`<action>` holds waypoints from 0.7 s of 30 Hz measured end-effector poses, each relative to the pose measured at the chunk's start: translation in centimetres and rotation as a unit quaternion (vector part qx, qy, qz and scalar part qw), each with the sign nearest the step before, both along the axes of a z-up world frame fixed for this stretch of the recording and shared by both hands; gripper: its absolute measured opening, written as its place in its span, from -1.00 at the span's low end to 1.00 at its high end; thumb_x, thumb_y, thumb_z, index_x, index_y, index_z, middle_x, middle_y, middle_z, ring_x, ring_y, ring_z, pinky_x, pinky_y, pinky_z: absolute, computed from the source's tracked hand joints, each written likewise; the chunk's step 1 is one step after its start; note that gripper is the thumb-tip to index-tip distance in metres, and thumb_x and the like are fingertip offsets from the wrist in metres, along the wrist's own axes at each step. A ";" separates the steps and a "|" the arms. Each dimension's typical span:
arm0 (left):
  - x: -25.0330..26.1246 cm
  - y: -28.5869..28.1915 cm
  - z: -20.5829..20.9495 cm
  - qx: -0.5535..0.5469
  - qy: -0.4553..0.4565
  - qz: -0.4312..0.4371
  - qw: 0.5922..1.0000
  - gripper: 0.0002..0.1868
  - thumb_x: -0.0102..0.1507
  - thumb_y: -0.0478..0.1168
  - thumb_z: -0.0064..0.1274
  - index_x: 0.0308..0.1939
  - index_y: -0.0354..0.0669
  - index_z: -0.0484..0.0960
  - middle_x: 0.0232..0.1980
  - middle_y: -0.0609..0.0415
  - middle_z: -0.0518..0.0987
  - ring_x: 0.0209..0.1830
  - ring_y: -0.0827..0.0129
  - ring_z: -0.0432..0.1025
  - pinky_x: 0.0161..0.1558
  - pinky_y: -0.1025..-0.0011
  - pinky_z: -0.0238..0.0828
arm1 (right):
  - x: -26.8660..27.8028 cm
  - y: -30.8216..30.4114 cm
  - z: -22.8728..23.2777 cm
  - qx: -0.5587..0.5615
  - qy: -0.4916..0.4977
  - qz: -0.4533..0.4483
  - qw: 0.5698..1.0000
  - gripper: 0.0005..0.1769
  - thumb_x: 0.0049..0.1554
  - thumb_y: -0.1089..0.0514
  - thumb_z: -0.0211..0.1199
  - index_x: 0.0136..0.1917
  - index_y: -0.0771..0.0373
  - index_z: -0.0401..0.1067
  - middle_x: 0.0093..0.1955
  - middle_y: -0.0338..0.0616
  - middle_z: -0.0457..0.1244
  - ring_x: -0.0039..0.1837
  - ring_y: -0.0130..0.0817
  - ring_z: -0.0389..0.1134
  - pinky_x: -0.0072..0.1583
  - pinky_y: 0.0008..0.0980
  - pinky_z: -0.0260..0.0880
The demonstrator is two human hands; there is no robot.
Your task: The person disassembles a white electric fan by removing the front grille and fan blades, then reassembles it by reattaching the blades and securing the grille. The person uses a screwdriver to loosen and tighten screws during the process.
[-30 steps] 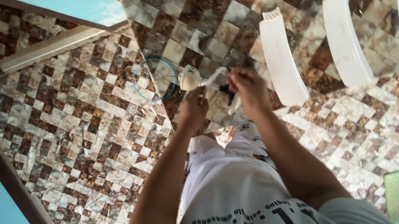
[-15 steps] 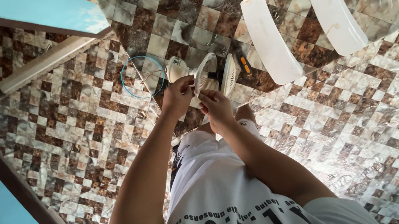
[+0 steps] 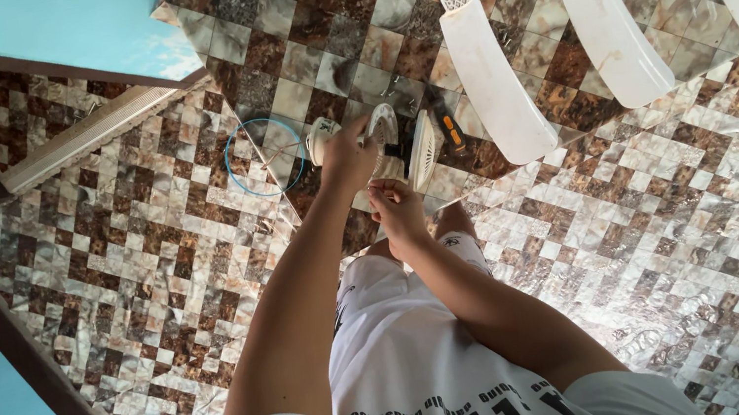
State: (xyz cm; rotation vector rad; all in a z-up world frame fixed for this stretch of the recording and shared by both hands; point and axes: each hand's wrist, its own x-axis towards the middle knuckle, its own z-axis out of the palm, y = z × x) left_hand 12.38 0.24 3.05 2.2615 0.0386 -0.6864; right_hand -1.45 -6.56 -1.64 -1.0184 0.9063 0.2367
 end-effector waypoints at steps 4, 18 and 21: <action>0.0 1.3 1.5 -0.023 0.053 0.022 0.998 -0.41 0.22 -0.24 0.10 0.37 -0.06 0.50 0.15 -0.12 0.65 0.03 0.11 0.61 0.02 0.21 0.54 | 0.9 -0.2 1.1 0.000 -0.037 -0.037 0.999 -0.85 0.25 0.22 0.27 0.09 0.26 0.53 -0.12 -0.26 0.35 -0.19 -0.55 0.28 -0.17 -0.51 0.31; -4.1 4.4 -0.9 -0.131 0.028 0.069 0.989 -0.45 0.19 -0.31 0.16 0.29 -0.18 0.52 0.22 -0.10 0.58 0.17 0.17 0.57 0.09 0.35 0.55 | 5.3 1.1 -0.4 -0.007 -0.022 -0.100 0.995 -0.75 0.22 0.26 0.26 0.18 0.31 0.44 0.01 -0.17 0.38 -0.03 -0.48 0.37 -0.09 -0.50 0.36; -4.4 4.5 -0.7 -0.120 0.016 0.061 0.991 -0.44 0.18 -0.33 0.16 0.29 -0.15 0.54 0.25 -0.09 0.58 0.12 0.16 0.56 0.10 0.34 0.54 | 5.3 1.8 -1.1 0.040 -0.035 -0.138 0.989 -0.79 0.26 0.27 0.23 0.15 0.38 0.44 0.01 -0.13 0.38 0.00 -0.44 0.38 -0.02 -0.49 0.40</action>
